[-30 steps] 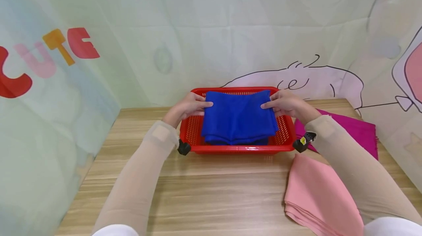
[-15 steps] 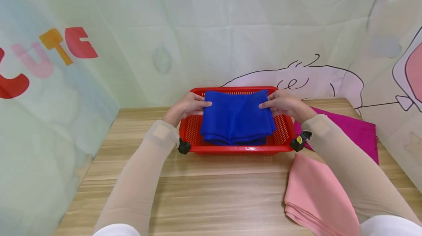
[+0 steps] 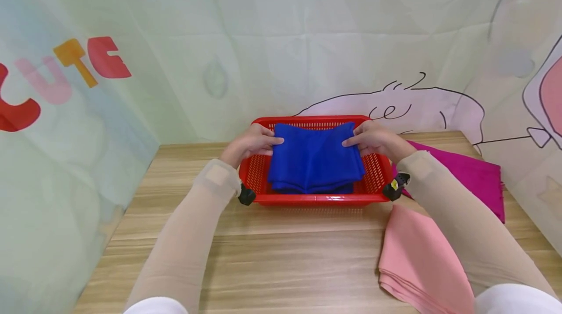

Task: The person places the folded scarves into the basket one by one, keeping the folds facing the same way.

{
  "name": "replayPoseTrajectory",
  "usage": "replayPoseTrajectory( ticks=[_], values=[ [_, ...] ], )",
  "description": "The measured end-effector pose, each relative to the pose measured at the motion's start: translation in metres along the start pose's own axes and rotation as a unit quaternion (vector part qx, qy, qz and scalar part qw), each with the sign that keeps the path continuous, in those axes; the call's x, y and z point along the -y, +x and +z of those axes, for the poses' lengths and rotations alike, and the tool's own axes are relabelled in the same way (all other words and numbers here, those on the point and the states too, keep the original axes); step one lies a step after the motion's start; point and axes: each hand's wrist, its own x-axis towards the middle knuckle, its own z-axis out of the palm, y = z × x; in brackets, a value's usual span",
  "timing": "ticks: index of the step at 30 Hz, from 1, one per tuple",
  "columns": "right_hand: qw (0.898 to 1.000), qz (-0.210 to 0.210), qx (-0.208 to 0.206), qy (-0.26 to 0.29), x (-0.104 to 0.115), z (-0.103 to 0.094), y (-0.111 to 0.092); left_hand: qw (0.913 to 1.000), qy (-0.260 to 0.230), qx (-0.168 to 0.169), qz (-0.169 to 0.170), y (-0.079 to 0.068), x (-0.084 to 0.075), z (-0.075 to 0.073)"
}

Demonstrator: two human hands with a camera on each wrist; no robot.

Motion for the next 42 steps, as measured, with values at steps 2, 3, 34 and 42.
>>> replayPoseTrajectory(
  ticks=[2, 3, 34, 42],
  values=[
    [1.000, 0.000, 0.002, 0.001, 0.000, 0.000, 0.001, 1.0000, -0.001, -0.002, -0.001, 0.001, 0.000, 0.001],
    [1.000, 0.000, 0.005, 0.003, 0.000, 0.000, 0.001, 1.0000, 0.000, -0.002, -0.002, 0.001, 0.000, 0.001],
    [0.999, 0.010, 0.024, -0.020, 0.008, 0.005, 0.005, 0.9993, 0.027, 0.004, -0.025, 0.003, -0.008, 0.006],
    [0.999, 0.007, 0.036, -0.022, 0.008, 0.009, 0.007, 0.9988, 0.044, 0.000, -0.023, 0.004, -0.007, 0.006]
  ],
)
